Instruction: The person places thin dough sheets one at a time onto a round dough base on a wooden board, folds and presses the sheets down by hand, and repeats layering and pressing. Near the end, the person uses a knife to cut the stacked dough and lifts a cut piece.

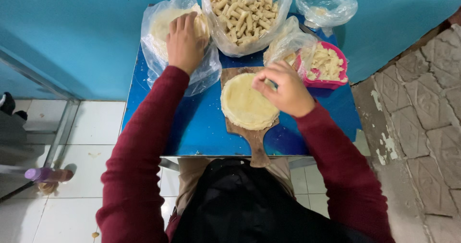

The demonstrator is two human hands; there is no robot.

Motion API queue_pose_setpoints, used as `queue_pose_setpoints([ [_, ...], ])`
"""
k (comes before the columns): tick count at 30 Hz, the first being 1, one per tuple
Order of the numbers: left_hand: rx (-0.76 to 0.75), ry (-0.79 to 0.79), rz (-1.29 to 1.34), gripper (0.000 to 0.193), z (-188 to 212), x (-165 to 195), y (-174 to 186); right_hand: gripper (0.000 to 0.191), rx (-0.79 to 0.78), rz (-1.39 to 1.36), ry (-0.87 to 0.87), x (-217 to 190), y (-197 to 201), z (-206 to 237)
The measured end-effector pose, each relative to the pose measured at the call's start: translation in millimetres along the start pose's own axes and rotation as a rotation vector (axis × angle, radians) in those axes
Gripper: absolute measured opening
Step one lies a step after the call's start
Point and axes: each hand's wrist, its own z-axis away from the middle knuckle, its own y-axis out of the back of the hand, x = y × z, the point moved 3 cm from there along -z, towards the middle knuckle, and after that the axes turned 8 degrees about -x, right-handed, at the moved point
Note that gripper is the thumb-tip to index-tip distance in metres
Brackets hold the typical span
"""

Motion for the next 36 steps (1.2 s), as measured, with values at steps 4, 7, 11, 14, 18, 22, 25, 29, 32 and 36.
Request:
queue_pose_setpoints([
  [4, -0.128, 0.155, -0.025, 0.032, -16.9, -10.1, -6.0, 0.015, 0.059, -0.028, -0.049, 21.6, -9.9, -22.1],
  [7, -0.027, 0.207, 0.125, 0.016, -13.3, -14.5, -3.4, 0.016, 0.083, -0.278, -0.171, 41.9, -28.5, -24.4],
  [11, 0.000, 0.458, 0.792, 0.026, 3.0, -12.7, -13.0, 0.014, 0.126, -0.504, -0.298, 62.6, -50.3, -12.7],
  [14, -0.096, 0.645, 1.502, 0.030, 15.2, 18.5, -34.0, 0.016, 0.234, -0.557, -0.189, 70.7, -50.3, -6.5],
  [18, -0.320, 0.823, 1.865, 0.023, 38.0, 66.3, -53.7, 0.026, 0.339, -0.593, -0.159, 74.2, -50.6, 0.8],
  [22, -0.334, 0.561, 1.627, 0.022, 46.2, 83.9, -57.8, 0.062, 0.276, -0.562, -0.079, 67.2, -52.4, -1.7],
  [25, -0.316, 0.383, 1.286, 0.022, 53.2, 85.7, -56.5, 0.089, 0.183, -0.276, -0.016, 56.2, -55.1, -3.4],
  [29, -0.308, 0.342, 1.097, 0.019, 61.7, 83.5, -61.3, 0.075, 0.182, -0.477, -0.084, 57.4, -62.0, -1.1],
  [32, -0.235, 0.300, 1.065, 0.016, 64.5, 77.5, -65.2, 0.058, 0.207, -0.725, -0.289, 77.5, -62.9, 1.2],
  [36, -0.130, 0.528, 1.511, 0.020, 61.6, 64.1, -73.9, 0.042, 0.304, -1.305, -0.385, 102.5, -55.9, 5.2],
])
